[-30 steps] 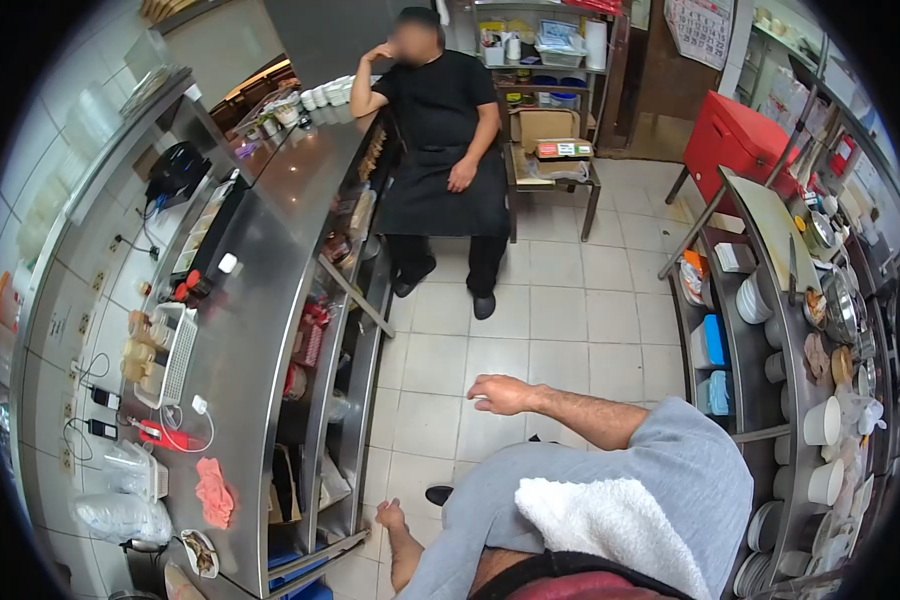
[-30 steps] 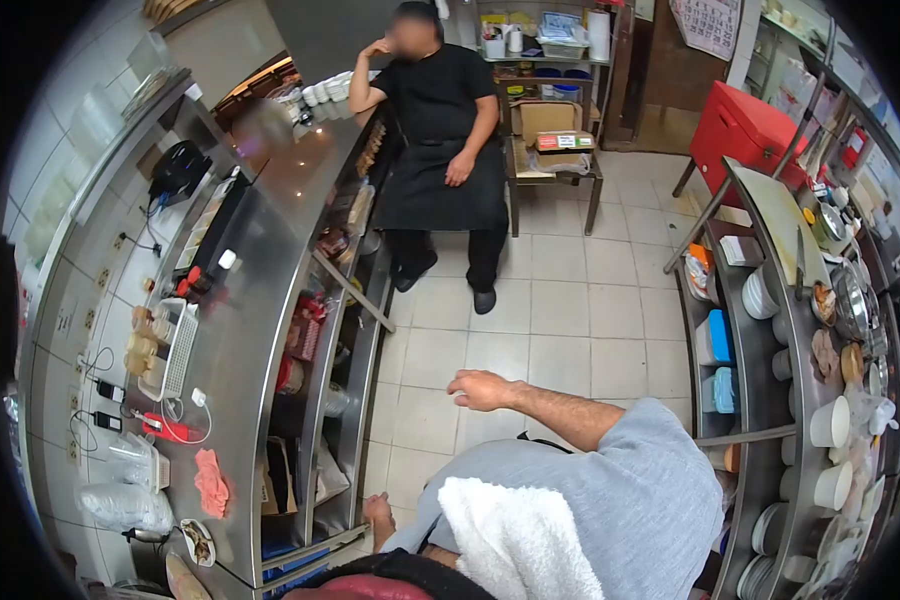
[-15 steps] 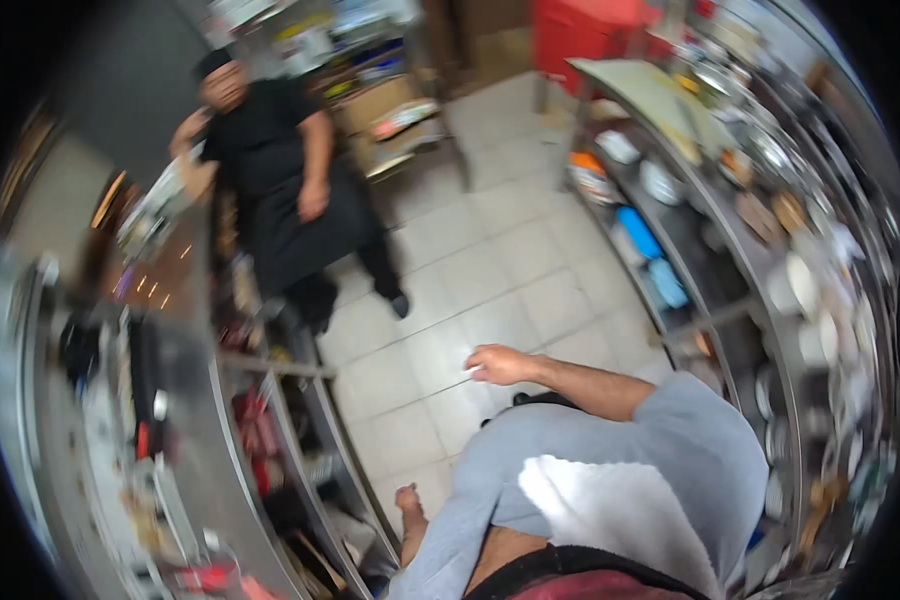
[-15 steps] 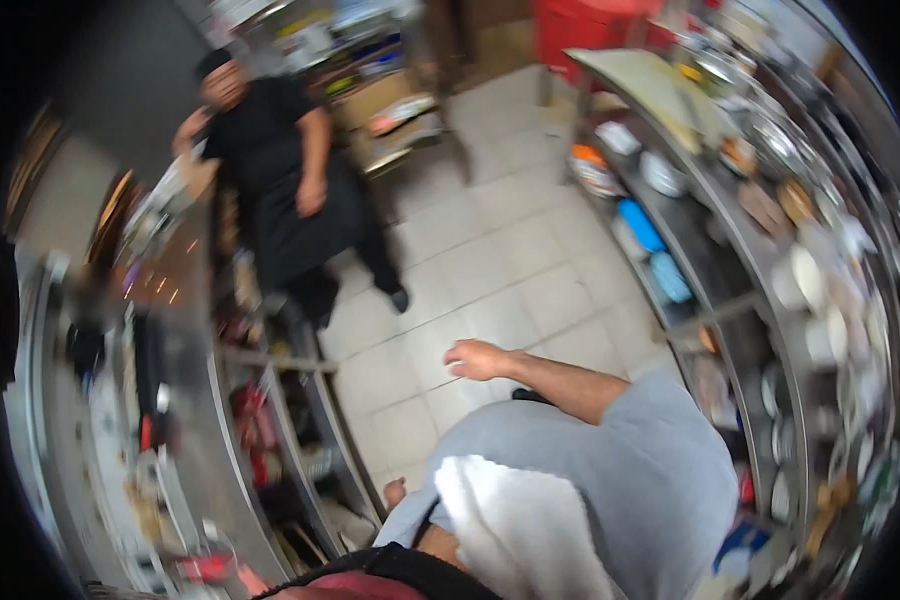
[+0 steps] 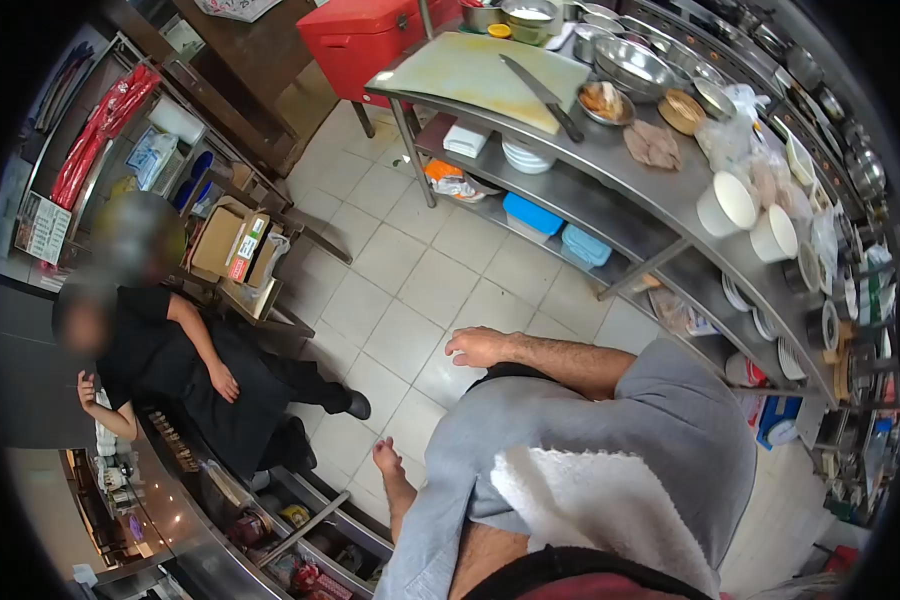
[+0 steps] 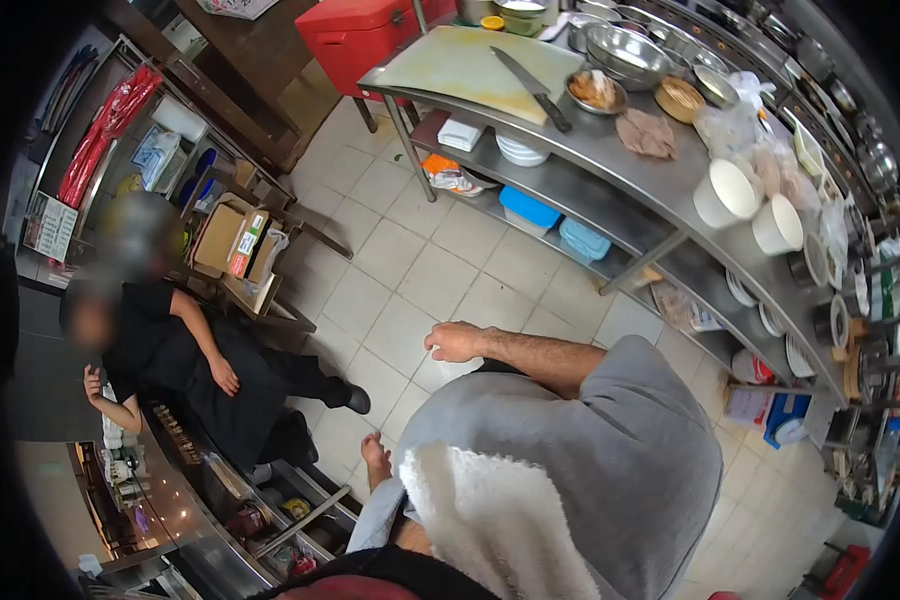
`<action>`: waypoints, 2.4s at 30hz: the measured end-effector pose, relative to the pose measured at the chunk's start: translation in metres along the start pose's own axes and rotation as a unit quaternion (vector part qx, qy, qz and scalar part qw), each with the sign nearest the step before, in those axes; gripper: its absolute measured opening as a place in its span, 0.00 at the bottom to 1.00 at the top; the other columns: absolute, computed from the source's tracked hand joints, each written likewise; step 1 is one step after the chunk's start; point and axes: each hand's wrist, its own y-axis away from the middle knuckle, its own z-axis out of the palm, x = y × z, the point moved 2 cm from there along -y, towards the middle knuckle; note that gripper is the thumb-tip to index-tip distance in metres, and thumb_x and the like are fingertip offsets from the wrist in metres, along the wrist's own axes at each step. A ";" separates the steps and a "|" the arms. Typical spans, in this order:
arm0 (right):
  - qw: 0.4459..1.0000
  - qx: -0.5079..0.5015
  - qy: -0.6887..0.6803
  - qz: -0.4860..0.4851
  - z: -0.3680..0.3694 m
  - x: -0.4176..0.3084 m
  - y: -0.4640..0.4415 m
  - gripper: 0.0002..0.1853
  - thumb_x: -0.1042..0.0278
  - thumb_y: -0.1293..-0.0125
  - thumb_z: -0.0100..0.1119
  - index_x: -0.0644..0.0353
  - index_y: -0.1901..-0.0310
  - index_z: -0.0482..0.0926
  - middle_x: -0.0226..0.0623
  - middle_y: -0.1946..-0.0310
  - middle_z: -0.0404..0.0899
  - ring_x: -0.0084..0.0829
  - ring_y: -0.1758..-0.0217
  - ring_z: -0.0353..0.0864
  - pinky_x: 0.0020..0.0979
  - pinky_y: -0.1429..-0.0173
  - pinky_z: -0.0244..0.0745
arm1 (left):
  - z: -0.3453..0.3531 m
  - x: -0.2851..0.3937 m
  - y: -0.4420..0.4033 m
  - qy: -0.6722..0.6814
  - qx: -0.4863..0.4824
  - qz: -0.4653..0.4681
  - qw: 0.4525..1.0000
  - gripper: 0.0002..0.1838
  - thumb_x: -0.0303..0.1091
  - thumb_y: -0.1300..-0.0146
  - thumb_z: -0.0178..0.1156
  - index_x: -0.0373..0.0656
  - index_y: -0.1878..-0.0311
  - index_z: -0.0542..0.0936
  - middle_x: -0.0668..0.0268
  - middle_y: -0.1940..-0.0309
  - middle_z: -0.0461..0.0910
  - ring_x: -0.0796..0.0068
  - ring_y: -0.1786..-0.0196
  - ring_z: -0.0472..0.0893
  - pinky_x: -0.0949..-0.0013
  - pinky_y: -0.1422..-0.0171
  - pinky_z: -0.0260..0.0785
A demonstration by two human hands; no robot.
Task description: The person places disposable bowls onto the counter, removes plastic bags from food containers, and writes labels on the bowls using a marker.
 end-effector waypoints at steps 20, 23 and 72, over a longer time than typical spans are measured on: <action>0.994 0.103 -0.012 -0.021 -0.236 0.066 -0.326 0.15 0.65 0.41 0.59 0.63 0.54 0.77 0.45 0.64 0.77 0.38 0.61 0.78 0.35 0.57 0.74 | 0.133 0.544 -0.222 0.083 -0.026 0.248 0.965 0.09 0.37 0.39 0.60 0.45 0.59 0.75 0.75 0.69 0.75 0.83 0.68 0.74 0.76 0.63 0.66; 0.992 0.121 -0.029 -0.012 -0.275 0.064 -0.380 0.15 0.66 0.41 0.59 0.63 0.54 0.77 0.45 0.63 0.77 0.38 0.63 0.79 0.34 0.58 0.74 | 0.139 0.633 -0.298 0.087 -0.025 0.368 0.925 0.09 0.38 0.38 0.59 0.42 0.65 0.75 0.72 0.76 0.73 0.85 0.75 0.69 0.81 0.72 0.61; 0.977 0.101 0.062 0.179 -0.647 0.100 -1.046 0.18 0.60 0.44 0.57 0.60 0.53 0.78 0.50 0.62 0.80 0.47 0.55 0.79 0.40 0.48 0.73 | -0.286 1.132 -0.746 -0.259 0.492 0.241 0.795 0.19 0.36 0.44 0.58 0.35 0.51 0.77 0.53 0.56 0.79 0.54 0.55 0.78 0.57 0.49 0.67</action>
